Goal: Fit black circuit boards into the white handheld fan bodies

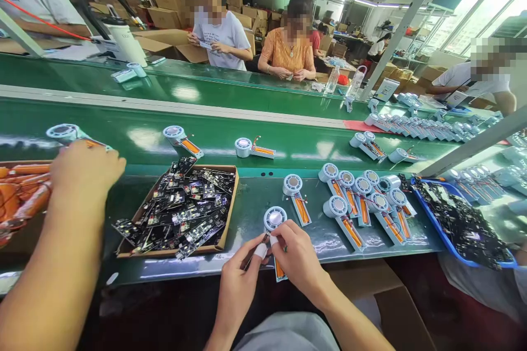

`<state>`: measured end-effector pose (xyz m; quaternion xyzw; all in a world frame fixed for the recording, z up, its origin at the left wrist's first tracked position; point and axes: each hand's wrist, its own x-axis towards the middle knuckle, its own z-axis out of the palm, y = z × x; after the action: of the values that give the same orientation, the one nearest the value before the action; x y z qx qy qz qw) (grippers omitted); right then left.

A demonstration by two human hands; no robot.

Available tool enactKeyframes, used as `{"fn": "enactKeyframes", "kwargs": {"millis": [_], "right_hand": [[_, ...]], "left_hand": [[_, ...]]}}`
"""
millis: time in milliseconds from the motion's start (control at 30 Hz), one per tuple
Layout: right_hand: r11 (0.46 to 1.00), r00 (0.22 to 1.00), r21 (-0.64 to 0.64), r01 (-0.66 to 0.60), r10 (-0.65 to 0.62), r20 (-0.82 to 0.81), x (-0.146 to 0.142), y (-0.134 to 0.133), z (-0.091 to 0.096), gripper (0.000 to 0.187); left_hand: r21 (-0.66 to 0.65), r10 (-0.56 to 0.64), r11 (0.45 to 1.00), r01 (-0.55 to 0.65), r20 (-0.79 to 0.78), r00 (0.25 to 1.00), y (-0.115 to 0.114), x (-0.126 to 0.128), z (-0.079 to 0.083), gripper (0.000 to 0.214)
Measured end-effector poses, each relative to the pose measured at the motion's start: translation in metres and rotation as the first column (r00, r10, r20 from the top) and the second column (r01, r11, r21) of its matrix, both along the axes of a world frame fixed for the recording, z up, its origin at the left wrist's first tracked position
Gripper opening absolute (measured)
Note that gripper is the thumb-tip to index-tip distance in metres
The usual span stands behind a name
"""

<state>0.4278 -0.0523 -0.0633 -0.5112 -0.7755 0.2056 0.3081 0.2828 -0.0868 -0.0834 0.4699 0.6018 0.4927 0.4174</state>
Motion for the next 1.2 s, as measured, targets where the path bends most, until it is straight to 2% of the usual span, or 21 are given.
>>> {"fn": "enactKeyframes", "kwargs": {"millis": [133, 200, 300, 433, 533, 633, 733, 800, 833, 900, 967, 1033, 1100, 1167, 1200], "right_hand": [[0.994, 0.984, 0.106, 0.016, -0.034, 0.173, -0.005, -0.005, -0.002, 0.017], [0.993, 0.983, 0.119, -0.003, -0.019, 0.182, -0.004, -0.005, -0.001, 0.019], [0.996, 0.997, 0.057, -0.066, 0.063, 0.045, 0.002, 0.002, 0.002, 0.018], [0.978, 0.971, -0.043, -0.202, 0.195, -0.139, 0.014, 0.014, 0.008, 0.018], [0.948, 0.938, -0.04, -0.317, 0.307, -0.163, 0.019, 0.02, 0.009, 0.022], [0.936, 0.925, -0.022, -0.352, 0.345, -0.156, 0.019, 0.023, 0.009, 0.021], [0.963, 0.954, -0.031, -0.268, 0.26, -0.151, 0.017, 0.023, 0.009, 0.018], [0.969, 0.969, -0.156, -0.192, 0.163, -0.184, 0.019, 0.022, 0.011, 0.017], [0.949, 0.965, -0.257, -0.181, 0.122, -0.23, 0.02, 0.021, 0.012, 0.017], [0.862, 0.923, -0.451, -0.234, 0.052, -0.38, 0.024, 0.019, 0.013, 0.02], [0.776, 0.845, -0.548, -0.313, -0.036, -0.534, 0.027, 0.017, 0.012, 0.028], [0.733, 0.772, -0.58, -0.355, -0.12, -0.624, 0.027, 0.017, 0.011, 0.033], [0.719, 0.718, -0.581, -0.382, -0.164, -0.676, 0.024, 0.018, 0.011, 0.035], [0.71, 0.67, -0.552, -0.437, -0.153, -0.727, 0.022, 0.018, 0.012, 0.036], [0.703, 0.648, -0.533, -0.472, -0.133, -0.75, 0.022, 0.018, 0.013, 0.036]], "left_hand": [[0.212, 0.008, 0.976, 0.045, -0.241, 0.971, -0.004, 0.001, -0.001, 0.029], [0.275, 0.02, 0.959, 0.069, -0.308, 0.951, -0.004, 0.0, -0.001, 0.029], [0.237, -0.042, 0.965, 0.115, -0.294, 0.955, -0.001, -0.006, 0.001, 0.029], [0.101, -0.197, 0.971, 0.216, -0.17, 0.966, 0.007, -0.02, 0.006, 0.03], [0.047, -0.258, 0.963, 0.264, -0.113, 0.959, 0.013, -0.028, 0.007, 0.03], [0.03, -0.296, 0.954, 0.299, -0.073, 0.952, 0.017, -0.029, 0.007, 0.028], [0.038, -0.26, 0.964, 0.262, -0.043, 0.965, 0.015, -0.024, 0.009, 0.032], [0.021, -0.239, 0.971, 0.24, -0.025, 0.971, 0.009, -0.02, 0.013, 0.039], [-0.001, -0.245, 0.969, 0.245, -0.008, 0.969, 0.004, -0.018, 0.015, 0.043], [-0.06, -0.305, 0.949, 0.309, 0.068, 0.95, -0.003, -0.017, 0.016, 0.049], [-0.101, -0.305, 0.941, 0.324, 0.165, 0.938, -0.003, -0.016, 0.014, 0.054], [-0.125, -0.23, 0.96, 0.25, 0.155, 0.961, 0.004, -0.013, 0.008, 0.053], [-0.14, -0.167, 0.975, 0.17, 0.036, 0.985, 0.015, -0.008, 0.002, 0.047], [-0.159, -0.233, 0.962, 0.224, -0.038, 0.972, 0.025, -0.003, -0.001, 0.041], [-0.175, -0.295, 0.941, 0.29, -0.003, 0.955, 0.028, -0.001, -0.001, 0.038]]}}
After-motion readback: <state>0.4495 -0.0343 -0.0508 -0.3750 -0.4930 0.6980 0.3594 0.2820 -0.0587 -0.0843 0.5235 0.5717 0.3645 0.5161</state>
